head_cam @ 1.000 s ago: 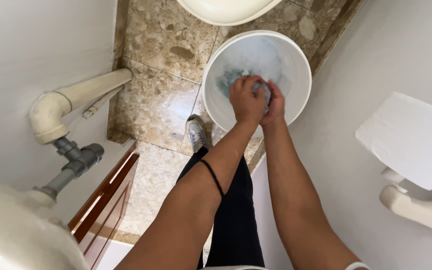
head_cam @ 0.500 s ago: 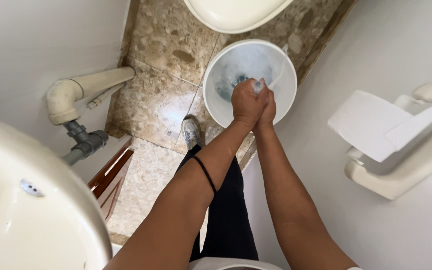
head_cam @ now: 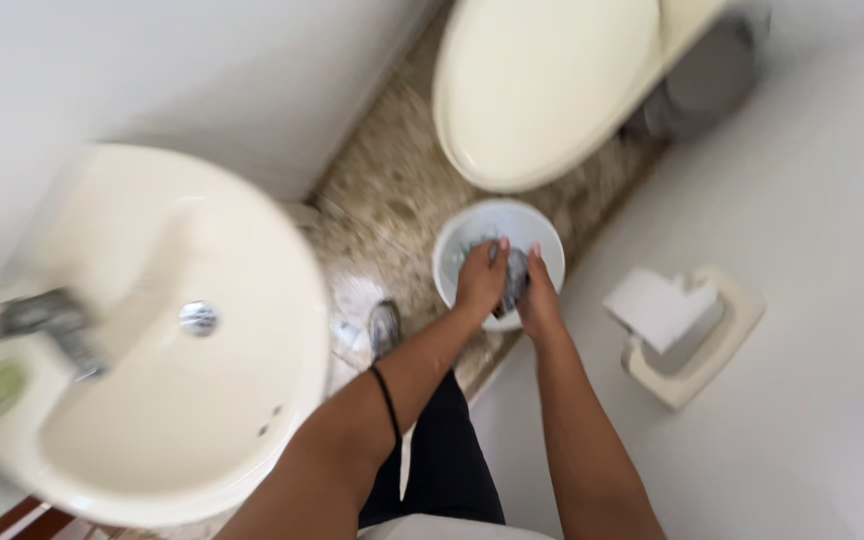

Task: The person cleans a bathroom sink and the wall around it using a patterned cloth, applying liquid soap and rinsing the cloth in a bucket of water.

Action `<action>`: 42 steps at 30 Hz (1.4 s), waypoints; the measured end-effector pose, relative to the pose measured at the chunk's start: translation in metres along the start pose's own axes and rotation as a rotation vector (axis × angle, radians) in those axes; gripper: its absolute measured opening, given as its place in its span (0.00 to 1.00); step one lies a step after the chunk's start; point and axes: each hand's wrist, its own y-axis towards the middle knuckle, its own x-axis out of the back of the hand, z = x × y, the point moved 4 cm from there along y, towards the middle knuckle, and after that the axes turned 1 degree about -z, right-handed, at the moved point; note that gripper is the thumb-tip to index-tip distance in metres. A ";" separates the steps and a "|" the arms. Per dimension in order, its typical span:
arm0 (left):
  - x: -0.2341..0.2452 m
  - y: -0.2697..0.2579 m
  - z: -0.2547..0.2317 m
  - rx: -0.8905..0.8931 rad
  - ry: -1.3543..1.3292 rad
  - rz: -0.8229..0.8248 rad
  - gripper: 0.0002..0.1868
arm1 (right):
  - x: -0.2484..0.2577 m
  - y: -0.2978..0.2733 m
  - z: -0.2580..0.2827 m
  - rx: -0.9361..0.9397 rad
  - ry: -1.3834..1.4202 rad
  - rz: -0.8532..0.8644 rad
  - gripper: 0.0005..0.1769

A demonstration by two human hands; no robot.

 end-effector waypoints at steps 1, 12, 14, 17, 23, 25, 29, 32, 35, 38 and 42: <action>0.023 -0.006 -0.020 -0.033 -0.050 -0.038 0.30 | -0.020 -0.017 0.016 -0.022 -0.041 0.134 0.29; 0.322 -0.111 -0.176 0.188 -0.478 -0.300 0.35 | -0.334 -0.181 0.084 0.049 -0.730 0.666 0.28; 0.375 -0.127 -0.194 0.072 -0.622 -0.405 0.36 | -0.410 -0.215 0.076 0.155 -0.717 0.703 0.31; 0.463 -0.159 -0.217 -0.153 -0.568 -0.608 0.37 | -0.521 -0.267 0.068 0.546 -0.663 0.733 0.24; 0.586 -0.227 -0.212 -0.260 -0.656 -0.786 0.35 | -0.743 -0.370 0.063 1.799 -0.673 0.740 0.26; 0.610 -0.236 -0.194 -0.245 -0.757 -0.777 0.32 | -0.782 -0.371 0.051 1.889 -0.683 0.721 0.23; 0.632 -0.242 -0.156 -0.280 -0.807 -0.785 0.24 | -0.768 -0.351 0.025 2.067 -0.904 0.693 0.19; 0.632 -0.236 -0.150 -0.273 -0.747 -0.758 0.20 | -0.754 -0.349 0.015 1.958 -1.013 0.743 0.20; 0.619 -0.224 -0.158 -0.292 -0.765 -0.669 0.17 | -0.776 -0.348 0.037 2.058 -0.864 0.614 0.19; 0.609 -0.220 -0.166 -0.282 -0.777 -0.636 0.15 | -0.781 -0.334 0.045 2.035 -0.907 0.620 0.24; 0.605 -0.218 -0.169 -0.199 -0.671 -0.637 0.15 | -0.747 -0.336 0.007 2.066 -1.174 0.718 0.21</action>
